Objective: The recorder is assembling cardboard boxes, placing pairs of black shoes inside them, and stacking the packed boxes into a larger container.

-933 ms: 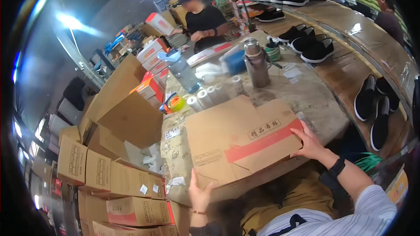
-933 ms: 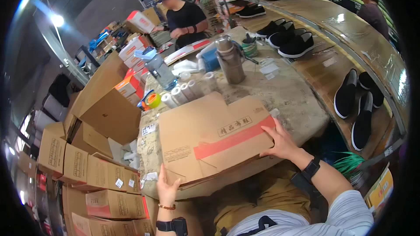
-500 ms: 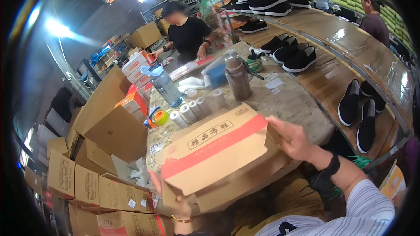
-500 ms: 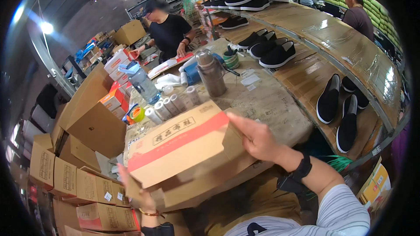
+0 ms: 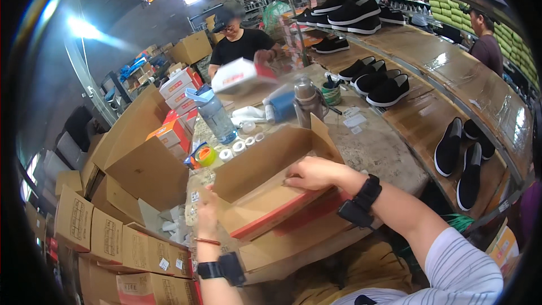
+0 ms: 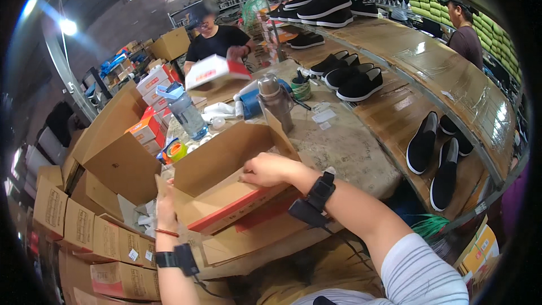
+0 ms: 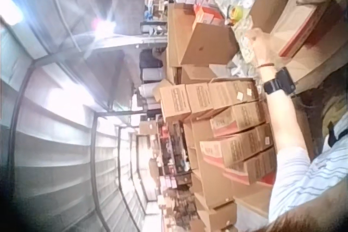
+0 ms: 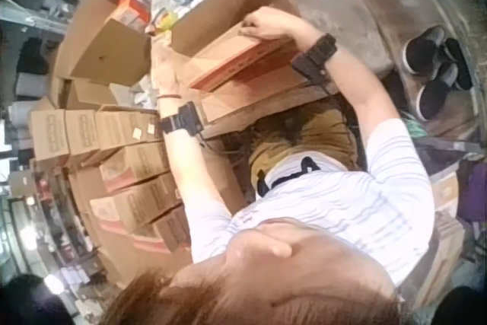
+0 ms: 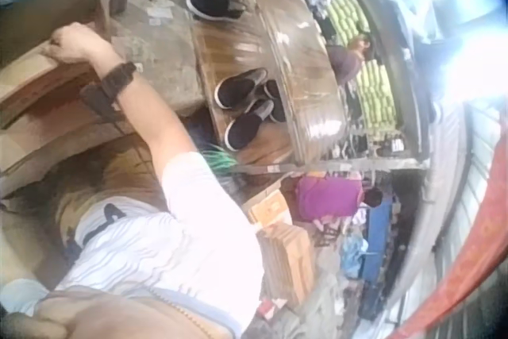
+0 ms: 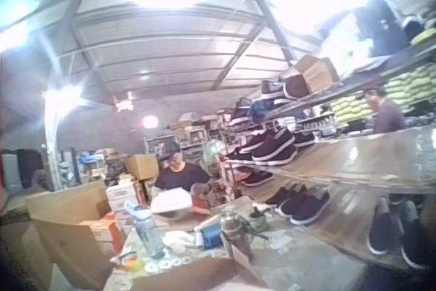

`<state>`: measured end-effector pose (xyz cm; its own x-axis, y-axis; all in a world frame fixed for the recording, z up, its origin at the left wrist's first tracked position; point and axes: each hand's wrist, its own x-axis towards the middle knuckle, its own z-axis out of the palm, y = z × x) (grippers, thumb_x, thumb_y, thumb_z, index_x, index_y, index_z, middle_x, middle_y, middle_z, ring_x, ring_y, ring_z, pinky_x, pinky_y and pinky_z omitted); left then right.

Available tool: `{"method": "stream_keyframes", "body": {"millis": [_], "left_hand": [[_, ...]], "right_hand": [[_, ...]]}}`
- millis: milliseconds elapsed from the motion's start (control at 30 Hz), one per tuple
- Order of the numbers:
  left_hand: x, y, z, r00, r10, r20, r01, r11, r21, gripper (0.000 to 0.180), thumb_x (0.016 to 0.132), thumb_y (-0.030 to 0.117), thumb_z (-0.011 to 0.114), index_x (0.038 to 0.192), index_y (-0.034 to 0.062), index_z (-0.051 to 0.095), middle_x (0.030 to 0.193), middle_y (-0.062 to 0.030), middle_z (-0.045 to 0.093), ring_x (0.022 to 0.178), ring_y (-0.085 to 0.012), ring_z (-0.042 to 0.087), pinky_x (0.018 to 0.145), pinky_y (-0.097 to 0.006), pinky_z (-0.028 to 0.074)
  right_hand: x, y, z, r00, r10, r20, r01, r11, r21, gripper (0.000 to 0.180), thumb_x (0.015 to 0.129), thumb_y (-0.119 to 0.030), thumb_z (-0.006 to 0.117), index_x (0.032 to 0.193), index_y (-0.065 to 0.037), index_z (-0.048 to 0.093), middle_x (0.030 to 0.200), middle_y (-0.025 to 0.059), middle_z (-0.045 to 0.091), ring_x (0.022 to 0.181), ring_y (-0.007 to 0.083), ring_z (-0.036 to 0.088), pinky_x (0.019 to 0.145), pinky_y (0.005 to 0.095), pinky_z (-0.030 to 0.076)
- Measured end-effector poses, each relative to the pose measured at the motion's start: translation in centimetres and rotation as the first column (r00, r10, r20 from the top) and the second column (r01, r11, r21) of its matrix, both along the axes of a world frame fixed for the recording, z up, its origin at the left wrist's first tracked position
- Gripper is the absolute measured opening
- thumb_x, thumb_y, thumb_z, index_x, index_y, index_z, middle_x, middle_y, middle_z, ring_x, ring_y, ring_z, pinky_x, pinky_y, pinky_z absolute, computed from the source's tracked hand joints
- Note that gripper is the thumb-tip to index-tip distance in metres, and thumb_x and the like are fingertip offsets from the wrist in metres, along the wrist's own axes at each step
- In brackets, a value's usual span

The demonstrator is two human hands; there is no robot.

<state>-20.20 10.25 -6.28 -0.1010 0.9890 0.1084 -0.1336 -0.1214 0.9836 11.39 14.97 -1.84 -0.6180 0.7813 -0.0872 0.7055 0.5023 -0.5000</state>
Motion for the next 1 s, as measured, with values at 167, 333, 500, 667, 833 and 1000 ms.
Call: {"method": "stream_keyframes", "body": {"millis": [167,333,500,667,833,1000], "left_hand": [[4.6,-1.2,2.2,0.547,0.352,-0.760,-0.278,0.932,0.232,0.093,0.052,0.018,0.090,0.126,0.0007,0.037,0.122,-0.0203,0.045,0.117,-0.0355,0.045,0.099,-0.042,0.039],[4.8,-1.1,2.6,0.585,0.275,-0.763,-0.230,0.959,0.169,0.091,0.055,0.019,0.090,0.127,0.0019,0.037,0.124,-0.0200,0.045,0.118,-0.0351,0.045,0.100,-0.042,0.039],[2.7,-0.5,-0.3,0.729,0.360,-0.583,-0.126,0.907,0.402,0.086,0.061,0.019,0.087,0.134,0.0051,0.043,0.128,-0.0161,0.045,0.119,-0.0319,0.044,0.102,-0.041,0.037],[2.3,-2.1,-0.6,0.554,0.393,-0.734,-0.038,0.892,0.450,0.071,0.062,0.020,0.084,0.128,0.0134,0.057,0.127,-0.0111,0.046,0.118,-0.0279,0.043,0.101,-0.040,0.037],[7.4,-4.9,3.8,0.236,0.308,-0.922,-0.168,0.947,0.273,0.073,0.061,0.020,0.084,0.128,0.0127,0.056,0.120,-0.0119,0.047,0.113,-0.0313,0.043,0.098,-0.041,0.038],[7.9,-5.6,5.2,0.396,0.640,-0.658,-0.091,0.741,0.666,0.062,0.073,0.021,0.077,0.130,0.0127,0.054,0.116,-0.0122,0.051,0.103,-0.0323,0.052,0.088,-0.042,0.045]], "right_hand": [[-1.4,-0.7,-1.1,0.992,0.025,-0.125,0.023,0.929,0.368,0.028,0.087,-0.034,0.059,0.100,-0.010,0.068,0.105,0.0126,0.063,0.105,0.0287,0.057,0.091,0.0413,0.043],[3.6,1.4,0.4,0.787,0.235,-0.570,0.471,0.368,0.802,0.019,0.083,-0.022,0.066,0.096,-0.008,0.065,0.095,0.0081,0.063,0.092,0.0240,0.060,0.085,0.0395,0.043],[4.0,3.1,-3.8,0.648,-0.140,-0.749,0.387,0.907,0.165,0.048,0.086,-0.013,0.063,0.131,-0.006,0.046,0.122,0.0137,0.053,0.113,0.0262,0.051,0.100,0.0339,0.039],[5.4,2.4,-2.1,0.873,0.016,-0.487,0.084,0.980,0.182,0.087,0.070,-0.029,0.080,0.141,-0.011,0.034,0.126,0.0180,0.046,0.121,0.0328,0.046,0.106,0.0371,0.035],[4.9,0.4,-1.5,0.873,-0.279,-0.399,0.400,0.878,0.262,0.066,0.067,-0.035,0.081,0.119,-0.009,0.051,0.117,0.0128,0.050,0.106,0.0340,0.056,0.090,0.0405,0.047],[6.1,-1.3,-1.5,0.795,-0.166,-0.583,0.418,0.846,0.330,0.048,0.078,-0.033,0.073,0.116,-0.008,0.055,0.114,0.0116,0.051,0.104,0.0279,0.058,0.088,0.0367,0.048]]}}
